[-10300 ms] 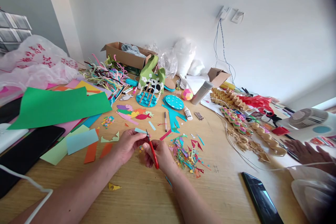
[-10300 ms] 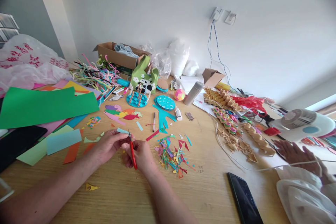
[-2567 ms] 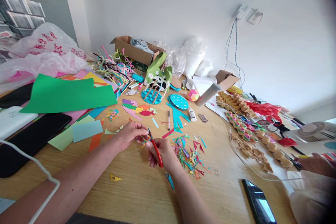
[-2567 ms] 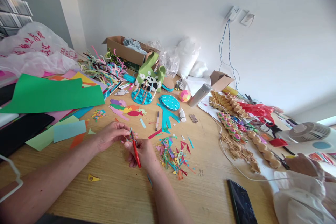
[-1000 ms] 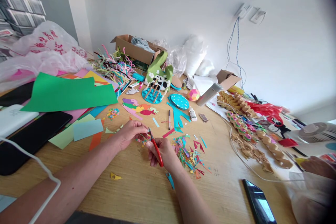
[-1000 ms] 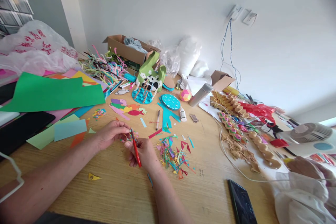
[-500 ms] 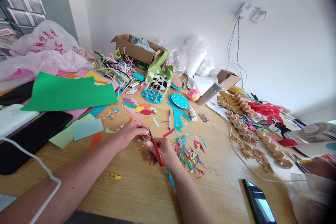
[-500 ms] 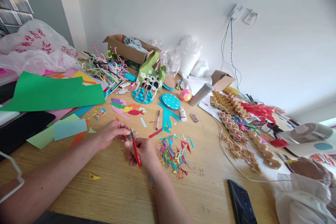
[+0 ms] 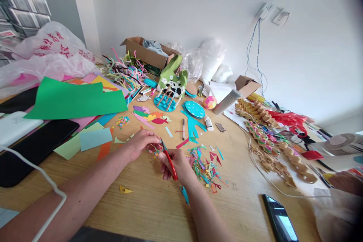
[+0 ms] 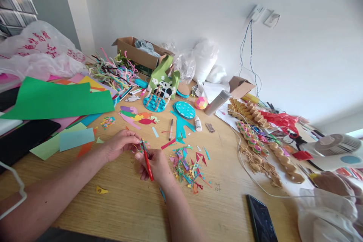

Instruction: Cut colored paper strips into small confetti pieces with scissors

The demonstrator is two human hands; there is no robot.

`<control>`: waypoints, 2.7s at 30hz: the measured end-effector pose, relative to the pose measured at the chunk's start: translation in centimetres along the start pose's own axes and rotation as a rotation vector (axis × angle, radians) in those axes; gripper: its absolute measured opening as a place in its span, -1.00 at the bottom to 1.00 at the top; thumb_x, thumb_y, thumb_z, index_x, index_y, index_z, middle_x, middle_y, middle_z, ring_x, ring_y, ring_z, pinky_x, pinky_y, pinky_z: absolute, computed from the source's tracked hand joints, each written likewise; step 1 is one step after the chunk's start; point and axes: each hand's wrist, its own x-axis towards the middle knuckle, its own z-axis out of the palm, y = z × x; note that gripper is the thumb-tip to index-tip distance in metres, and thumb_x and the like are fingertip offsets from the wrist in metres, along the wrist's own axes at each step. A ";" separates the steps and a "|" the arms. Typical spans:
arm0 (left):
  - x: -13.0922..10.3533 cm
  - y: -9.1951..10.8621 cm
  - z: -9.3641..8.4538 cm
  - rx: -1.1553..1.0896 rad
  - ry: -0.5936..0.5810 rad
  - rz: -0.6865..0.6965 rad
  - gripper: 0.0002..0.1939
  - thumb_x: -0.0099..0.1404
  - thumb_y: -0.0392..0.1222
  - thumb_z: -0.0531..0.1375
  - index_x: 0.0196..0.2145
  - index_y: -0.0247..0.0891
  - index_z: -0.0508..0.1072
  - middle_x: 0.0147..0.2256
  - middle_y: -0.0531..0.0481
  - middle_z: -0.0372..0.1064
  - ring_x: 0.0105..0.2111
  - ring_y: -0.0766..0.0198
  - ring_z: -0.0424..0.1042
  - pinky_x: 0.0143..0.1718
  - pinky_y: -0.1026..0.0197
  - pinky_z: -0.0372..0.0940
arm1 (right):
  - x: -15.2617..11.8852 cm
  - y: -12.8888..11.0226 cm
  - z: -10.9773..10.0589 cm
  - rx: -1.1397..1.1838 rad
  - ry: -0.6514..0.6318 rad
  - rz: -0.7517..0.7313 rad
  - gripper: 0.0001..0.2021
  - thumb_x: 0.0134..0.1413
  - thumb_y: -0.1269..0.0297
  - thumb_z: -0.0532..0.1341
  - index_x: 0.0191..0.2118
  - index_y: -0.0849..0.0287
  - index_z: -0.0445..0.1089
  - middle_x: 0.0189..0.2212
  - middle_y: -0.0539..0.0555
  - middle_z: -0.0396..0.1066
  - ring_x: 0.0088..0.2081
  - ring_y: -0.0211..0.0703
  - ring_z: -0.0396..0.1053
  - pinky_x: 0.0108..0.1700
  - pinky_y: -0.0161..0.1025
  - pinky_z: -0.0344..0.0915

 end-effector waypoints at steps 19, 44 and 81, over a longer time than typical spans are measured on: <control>0.2 -0.1 -0.1 0.133 0.002 0.043 -0.85 -0.08 -0.18 0.28 -0.53 -0.32 0.51 -0.50 -0.07 0.47 -0.51 0.28 0.36 -0.51 0.27 0.18 | 0.3 -0.1 -0.5 0.036 0.104 -0.022 -0.47 -0.19 -0.21 0.24 -0.47 0.27 0.31 -0.70 0.01 0.37 -0.78 -0.32 0.26 -0.75 -0.43 0.16; -1.1 -0.8 1.3 1.184 0.106 0.993 -0.73 0.13 -0.41 0.12 -0.24 -0.19 0.50 -0.02 -0.11 0.31 0.07 0.08 0.17 0.12 -0.02 0.10 | 0.5 0.6 -0.4 -1.189 0.523 -0.133 -0.76 0.14 0.19 0.08 -0.42 0.23 0.35 -0.51 0.22 0.48 -0.47 -0.06 0.45 -0.49 -0.32 0.07; -0.1 0.3 0.6 -0.113 0.240 0.174 -0.75 -0.24 -0.20 0.41 -0.57 -0.33 0.47 -0.60 0.07 0.37 -0.58 0.41 0.30 -0.47 0.30 0.26 | -0.3 -0.4 0.6 -0.157 0.111 -0.040 -0.54 -0.09 -0.16 0.21 -0.53 0.21 0.23 -0.66 0.03 0.36 -0.68 -0.21 0.36 -0.69 -0.40 0.12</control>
